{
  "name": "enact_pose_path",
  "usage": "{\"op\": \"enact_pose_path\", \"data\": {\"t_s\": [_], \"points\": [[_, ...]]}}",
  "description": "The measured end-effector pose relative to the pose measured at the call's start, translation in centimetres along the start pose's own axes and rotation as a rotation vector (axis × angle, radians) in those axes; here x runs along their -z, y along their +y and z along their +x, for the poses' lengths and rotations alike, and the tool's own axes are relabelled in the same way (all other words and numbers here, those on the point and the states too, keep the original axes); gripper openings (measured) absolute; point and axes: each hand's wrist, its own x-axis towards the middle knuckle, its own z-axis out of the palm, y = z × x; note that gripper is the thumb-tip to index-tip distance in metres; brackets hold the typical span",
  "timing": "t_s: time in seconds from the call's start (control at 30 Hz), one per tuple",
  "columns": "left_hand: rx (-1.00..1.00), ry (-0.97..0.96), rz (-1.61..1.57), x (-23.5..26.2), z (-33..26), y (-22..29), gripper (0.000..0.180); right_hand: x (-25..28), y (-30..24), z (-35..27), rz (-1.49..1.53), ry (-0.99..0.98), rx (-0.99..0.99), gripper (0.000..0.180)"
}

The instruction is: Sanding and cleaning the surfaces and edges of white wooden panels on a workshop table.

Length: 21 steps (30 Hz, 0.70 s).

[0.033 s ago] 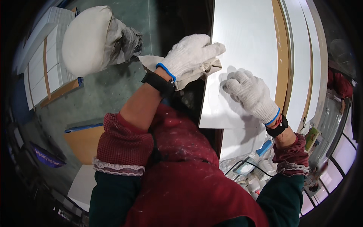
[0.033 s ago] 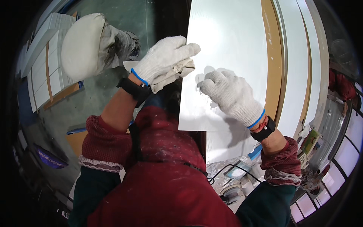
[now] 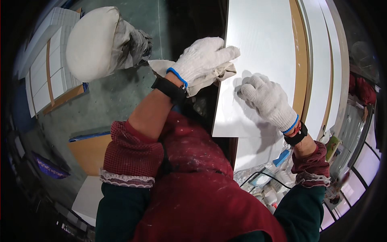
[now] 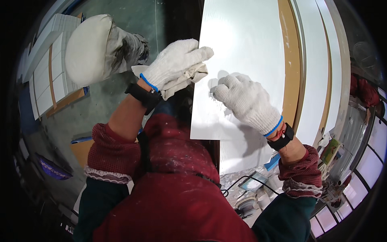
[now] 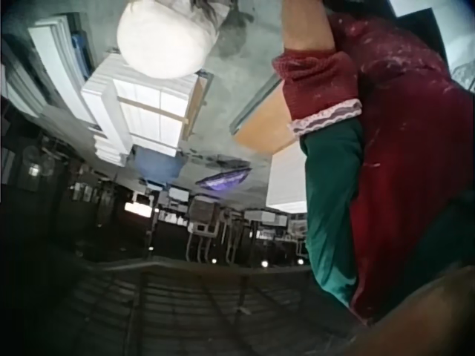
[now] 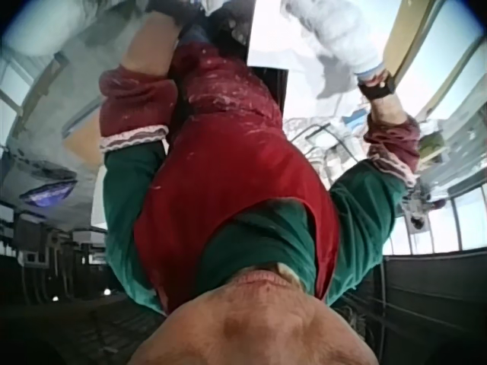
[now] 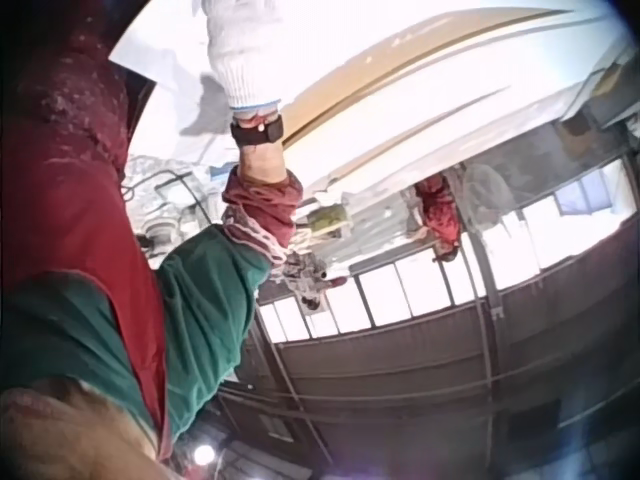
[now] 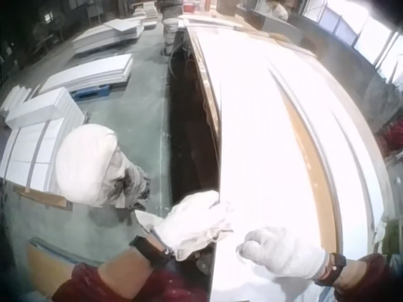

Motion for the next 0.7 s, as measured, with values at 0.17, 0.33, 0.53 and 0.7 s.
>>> {"op": "enact_pose_path", "data": {"t_s": [0.17, 0.33, 0.53, 0.7], "points": [[-0.019, 0.013, 0.089, -0.1, 0.2, 0.0, 0.061, -0.6, -0.3, 0.2, -0.024, 0.010, -0.165, 0.018], [-0.023, 0.010, 0.099, 0.2, 0.1, 0.3, 0.060, 0.0, 0.3, 0.2, -0.058, -0.057, 0.024, 0.018], [-0.024, 0.019, 0.055, -0.2, 0.1, -0.4, 0.061, -0.6, 0.0, 0.2, -0.044, 0.010, -0.081, 0.018], [0.008, -0.020, 0.038, -0.1, 0.3, 0.2, 0.048, -0.4, 0.4, 0.2, -0.033, 0.010, -0.014, 0.013]]}}
